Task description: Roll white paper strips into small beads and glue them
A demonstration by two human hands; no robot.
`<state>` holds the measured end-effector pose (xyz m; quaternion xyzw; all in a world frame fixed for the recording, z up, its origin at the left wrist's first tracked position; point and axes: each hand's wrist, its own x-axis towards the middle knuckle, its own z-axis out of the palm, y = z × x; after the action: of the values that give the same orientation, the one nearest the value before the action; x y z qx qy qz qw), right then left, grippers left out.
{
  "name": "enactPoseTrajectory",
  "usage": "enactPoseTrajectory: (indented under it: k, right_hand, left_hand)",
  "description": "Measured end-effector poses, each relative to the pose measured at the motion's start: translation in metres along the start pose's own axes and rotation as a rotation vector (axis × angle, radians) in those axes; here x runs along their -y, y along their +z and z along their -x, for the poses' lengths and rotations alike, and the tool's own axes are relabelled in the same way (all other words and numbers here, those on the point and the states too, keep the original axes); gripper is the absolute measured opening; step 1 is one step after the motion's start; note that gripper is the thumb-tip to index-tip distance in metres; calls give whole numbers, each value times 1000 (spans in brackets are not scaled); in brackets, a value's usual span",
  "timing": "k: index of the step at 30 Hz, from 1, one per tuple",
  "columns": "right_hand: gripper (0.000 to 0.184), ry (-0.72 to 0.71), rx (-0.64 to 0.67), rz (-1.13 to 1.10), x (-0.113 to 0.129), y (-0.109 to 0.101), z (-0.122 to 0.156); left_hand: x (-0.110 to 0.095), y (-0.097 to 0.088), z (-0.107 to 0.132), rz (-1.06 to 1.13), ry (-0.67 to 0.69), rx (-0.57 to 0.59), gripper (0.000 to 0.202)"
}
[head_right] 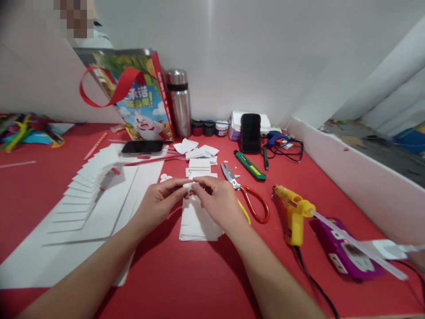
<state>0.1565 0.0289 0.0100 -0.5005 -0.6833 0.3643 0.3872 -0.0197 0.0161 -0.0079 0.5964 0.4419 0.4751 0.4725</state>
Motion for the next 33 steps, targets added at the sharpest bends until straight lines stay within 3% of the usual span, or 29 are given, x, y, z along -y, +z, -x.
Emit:
enactPoseTrajectory:
  k: [6, 12, 14, 18, 20, 22, 26, 33]
  right_hand:
    - [13, -18, -32, 8, 3, -3, 0]
    - [13, -364, -44, 255, -2, -9, 0]
    - [15, -298, -32, 191, 0, -11, -1]
    - [35, 145, 52, -218, 1, -10, -3]
    - [42, 284, 150, -395, 0, -9, -4]
    - [40, 322, 219, -478, -2, -8, -5]
    - [33, 328, 198, -464, -1, -9, -5]
    - [24, 327, 167, -301, 9, -10, -5]
  left_hand:
    - [-4, 3, -2, 180, -98, 16, 21]
    - [-2, 3, -3, 237, -179, 3, 21]
    - [-1, 1, -3, 182, -147, 20, 22]
    - [-1, -2, -1, -142, 107, 21, 22]
    - [-3, -3, 0, -292, 230, 20, 23]
    - [-4, -3, 1, -368, 297, 39, 25]
    - [-4, -3, 1, -412, 339, 52, 26]
    - [1, -2, 0, -402, 291, -2, 24]
